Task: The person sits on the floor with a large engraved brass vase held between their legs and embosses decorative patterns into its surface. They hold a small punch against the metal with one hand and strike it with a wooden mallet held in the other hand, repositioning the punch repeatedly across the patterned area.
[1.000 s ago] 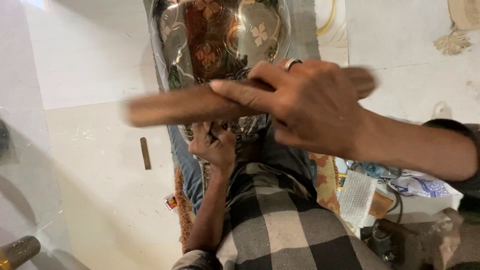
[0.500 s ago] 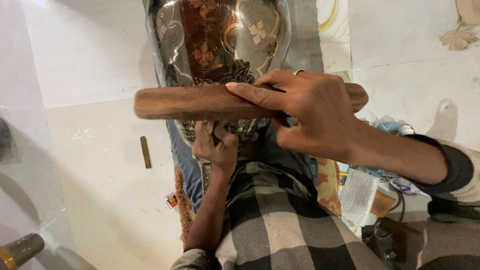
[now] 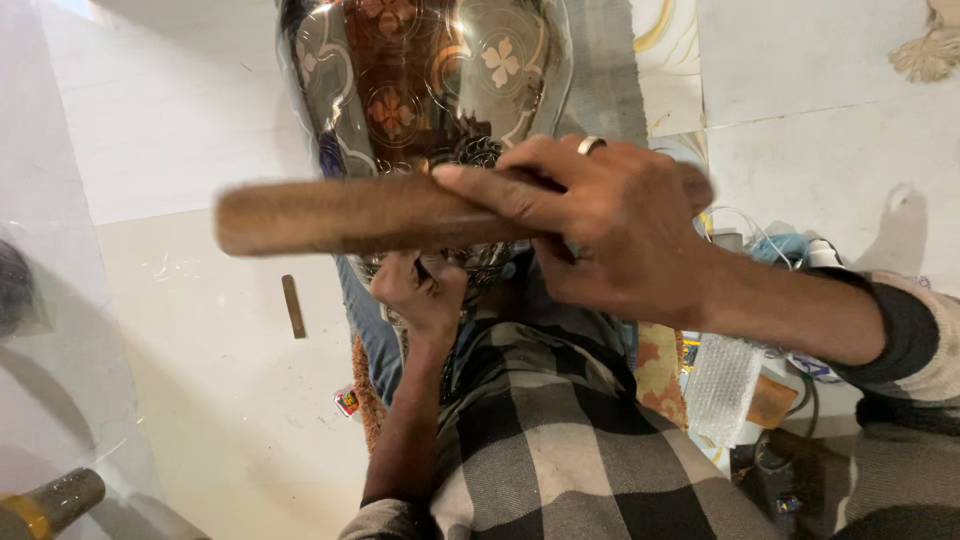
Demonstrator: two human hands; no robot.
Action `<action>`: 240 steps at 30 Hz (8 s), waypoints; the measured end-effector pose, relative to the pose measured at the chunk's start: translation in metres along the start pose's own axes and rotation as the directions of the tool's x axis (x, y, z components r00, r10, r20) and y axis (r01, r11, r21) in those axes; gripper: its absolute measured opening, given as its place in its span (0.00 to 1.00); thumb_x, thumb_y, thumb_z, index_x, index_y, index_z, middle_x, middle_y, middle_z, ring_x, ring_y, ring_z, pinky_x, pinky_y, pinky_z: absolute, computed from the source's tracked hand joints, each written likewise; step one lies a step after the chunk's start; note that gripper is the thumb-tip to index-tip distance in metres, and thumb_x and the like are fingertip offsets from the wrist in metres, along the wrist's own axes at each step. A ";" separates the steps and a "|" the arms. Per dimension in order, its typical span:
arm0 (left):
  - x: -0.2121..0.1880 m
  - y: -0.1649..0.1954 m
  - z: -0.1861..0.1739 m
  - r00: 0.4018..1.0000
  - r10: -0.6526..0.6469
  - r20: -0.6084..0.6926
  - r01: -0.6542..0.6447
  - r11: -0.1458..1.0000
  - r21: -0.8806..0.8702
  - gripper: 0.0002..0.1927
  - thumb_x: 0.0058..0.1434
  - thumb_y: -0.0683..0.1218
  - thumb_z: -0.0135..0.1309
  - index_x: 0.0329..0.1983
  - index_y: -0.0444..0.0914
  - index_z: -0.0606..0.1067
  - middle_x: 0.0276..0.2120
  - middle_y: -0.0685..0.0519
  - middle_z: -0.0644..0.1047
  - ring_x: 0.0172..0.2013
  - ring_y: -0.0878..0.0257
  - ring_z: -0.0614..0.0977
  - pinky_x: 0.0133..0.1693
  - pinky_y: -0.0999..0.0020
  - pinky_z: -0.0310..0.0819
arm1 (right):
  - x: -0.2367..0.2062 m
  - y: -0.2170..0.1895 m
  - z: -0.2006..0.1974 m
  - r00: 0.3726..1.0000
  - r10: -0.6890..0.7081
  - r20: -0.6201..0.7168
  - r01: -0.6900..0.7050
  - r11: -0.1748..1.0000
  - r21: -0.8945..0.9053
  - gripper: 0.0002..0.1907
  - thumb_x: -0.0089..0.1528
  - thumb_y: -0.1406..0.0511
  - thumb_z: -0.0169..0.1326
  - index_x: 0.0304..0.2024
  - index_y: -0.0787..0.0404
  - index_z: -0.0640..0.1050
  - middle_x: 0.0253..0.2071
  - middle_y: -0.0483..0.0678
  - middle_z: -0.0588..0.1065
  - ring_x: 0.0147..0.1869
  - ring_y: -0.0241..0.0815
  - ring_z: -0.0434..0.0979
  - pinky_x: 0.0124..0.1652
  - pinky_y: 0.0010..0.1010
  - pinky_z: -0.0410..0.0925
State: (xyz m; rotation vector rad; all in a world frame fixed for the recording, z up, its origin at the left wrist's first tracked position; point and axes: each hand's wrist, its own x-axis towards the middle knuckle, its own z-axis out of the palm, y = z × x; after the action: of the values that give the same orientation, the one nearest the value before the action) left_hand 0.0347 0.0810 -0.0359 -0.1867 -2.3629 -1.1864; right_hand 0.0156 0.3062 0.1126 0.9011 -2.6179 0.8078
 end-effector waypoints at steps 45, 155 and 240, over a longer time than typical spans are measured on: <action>0.008 0.006 -0.012 0.980 -0.194 0.043 0.198 0.938 -0.284 0.13 0.69 0.33 0.52 0.56 0.30 0.75 0.38 0.49 0.84 0.38 0.65 0.85 0.43 0.73 0.81 | -0.146 -0.039 0.150 0.549 0.832 -0.087 -0.647 0.488 0.585 0.37 0.55 0.75 0.60 0.68 0.68 0.70 0.50 0.52 0.79 0.52 0.35 0.76 0.54 0.27 0.69; 0.112 0.021 0.009 0.189 0.322 0.927 -0.452 0.867 -0.209 0.29 0.41 0.33 0.59 0.50 0.41 0.80 0.20 0.47 0.79 0.19 0.51 0.80 0.22 0.55 0.72 | -0.185 -0.051 0.126 0.468 0.835 -0.288 -0.597 0.539 0.594 0.34 0.54 0.75 0.59 0.65 0.70 0.73 0.46 0.50 0.77 0.51 0.33 0.74 0.52 0.24 0.68; -0.029 -0.022 -0.001 0.992 0.123 -0.020 -0.123 0.992 0.013 0.13 0.60 0.38 0.55 0.48 0.33 0.78 0.39 0.47 0.83 0.37 0.57 0.86 0.42 0.64 0.81 | -0.048 -0.019 0.025 0.995 -0.005 -0.104 -0.024 0.961 -0.275 0.32 0.64 0.70 0.66 0.67 0.38 0.76 0.47 0.39 0.80 0.34 0.34 0.75 0.34 0.27 0.67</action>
State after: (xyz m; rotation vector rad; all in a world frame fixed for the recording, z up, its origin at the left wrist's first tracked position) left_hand 0.0527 0.0691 -0.0651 -0.3104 -2.3046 -1.1107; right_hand 0.0631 0.3026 0.0813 0.7479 -2.5609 0.4600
